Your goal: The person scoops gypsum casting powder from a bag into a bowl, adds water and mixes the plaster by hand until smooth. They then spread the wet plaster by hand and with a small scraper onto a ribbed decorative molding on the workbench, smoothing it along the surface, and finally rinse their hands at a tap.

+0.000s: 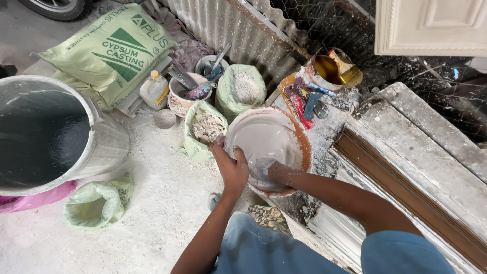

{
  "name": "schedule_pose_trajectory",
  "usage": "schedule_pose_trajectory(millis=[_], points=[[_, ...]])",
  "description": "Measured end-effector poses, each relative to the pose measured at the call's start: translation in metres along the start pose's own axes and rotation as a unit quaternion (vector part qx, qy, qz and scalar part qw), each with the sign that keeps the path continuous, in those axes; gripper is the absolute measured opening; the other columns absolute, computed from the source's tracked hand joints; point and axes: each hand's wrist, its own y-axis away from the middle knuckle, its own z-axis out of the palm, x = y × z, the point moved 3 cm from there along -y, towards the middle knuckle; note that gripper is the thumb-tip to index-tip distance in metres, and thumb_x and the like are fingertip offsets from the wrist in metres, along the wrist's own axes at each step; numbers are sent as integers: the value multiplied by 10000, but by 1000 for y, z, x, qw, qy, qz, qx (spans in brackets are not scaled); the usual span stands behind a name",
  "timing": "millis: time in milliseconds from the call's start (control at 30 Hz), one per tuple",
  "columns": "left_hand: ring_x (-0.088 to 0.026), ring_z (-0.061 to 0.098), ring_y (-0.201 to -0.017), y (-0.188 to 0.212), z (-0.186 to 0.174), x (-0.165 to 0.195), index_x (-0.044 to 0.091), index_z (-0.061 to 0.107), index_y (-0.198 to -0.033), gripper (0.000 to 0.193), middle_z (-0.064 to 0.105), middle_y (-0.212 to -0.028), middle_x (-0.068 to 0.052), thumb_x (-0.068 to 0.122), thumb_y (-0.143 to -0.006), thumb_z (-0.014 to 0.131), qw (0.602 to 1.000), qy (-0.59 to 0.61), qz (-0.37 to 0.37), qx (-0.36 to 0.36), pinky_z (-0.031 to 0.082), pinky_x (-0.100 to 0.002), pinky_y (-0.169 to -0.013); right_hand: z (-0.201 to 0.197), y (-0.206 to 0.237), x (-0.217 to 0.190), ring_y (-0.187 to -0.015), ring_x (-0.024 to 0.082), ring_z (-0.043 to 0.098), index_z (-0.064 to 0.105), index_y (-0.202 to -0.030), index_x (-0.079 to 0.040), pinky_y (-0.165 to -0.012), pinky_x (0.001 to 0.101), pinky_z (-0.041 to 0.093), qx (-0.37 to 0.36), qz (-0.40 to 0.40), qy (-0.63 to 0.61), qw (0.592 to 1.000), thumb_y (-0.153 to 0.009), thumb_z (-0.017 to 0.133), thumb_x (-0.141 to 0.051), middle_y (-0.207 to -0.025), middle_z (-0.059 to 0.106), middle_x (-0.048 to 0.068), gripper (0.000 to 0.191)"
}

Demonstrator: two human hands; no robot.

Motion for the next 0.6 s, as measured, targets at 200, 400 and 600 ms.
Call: schedule_pose_trajectory(millis=[200,400,600], points=[[-460,492,-1237,-1,0,-1,-116,384,-1399,531,446,-1304,-301,64,-923,535,1000,-2,-4,1,376,-535,-1102,-39,-18,-9,-1211,367,599,650,-1328,-8,-1002,482,474,29,-6,97,995,-858,629,-235,-1290,651,233,522],[-454,503,-1237,0,0,0,-110,387,-1395,511,454,-1295,-298,67,-935,522,1000,0,-11,3,385,-527,-1097,-56,-14,-5,-1186,351,646,668,-1316,-20,-980,490,528,-188,148,158,958,-898,608,-220,-1272,677,205,467],[-440,520,-1248,0,0,-1,-106,389,-1401,502,480,-1291,-290,46,-941,522,1000,-5,-5,26,391,-514,-1103,10,-17,-4,-1135,353,659,677,-1274,-11,-952,489,534,-149,122,112,975,-908,602,-207,-1217,686,209,422]])
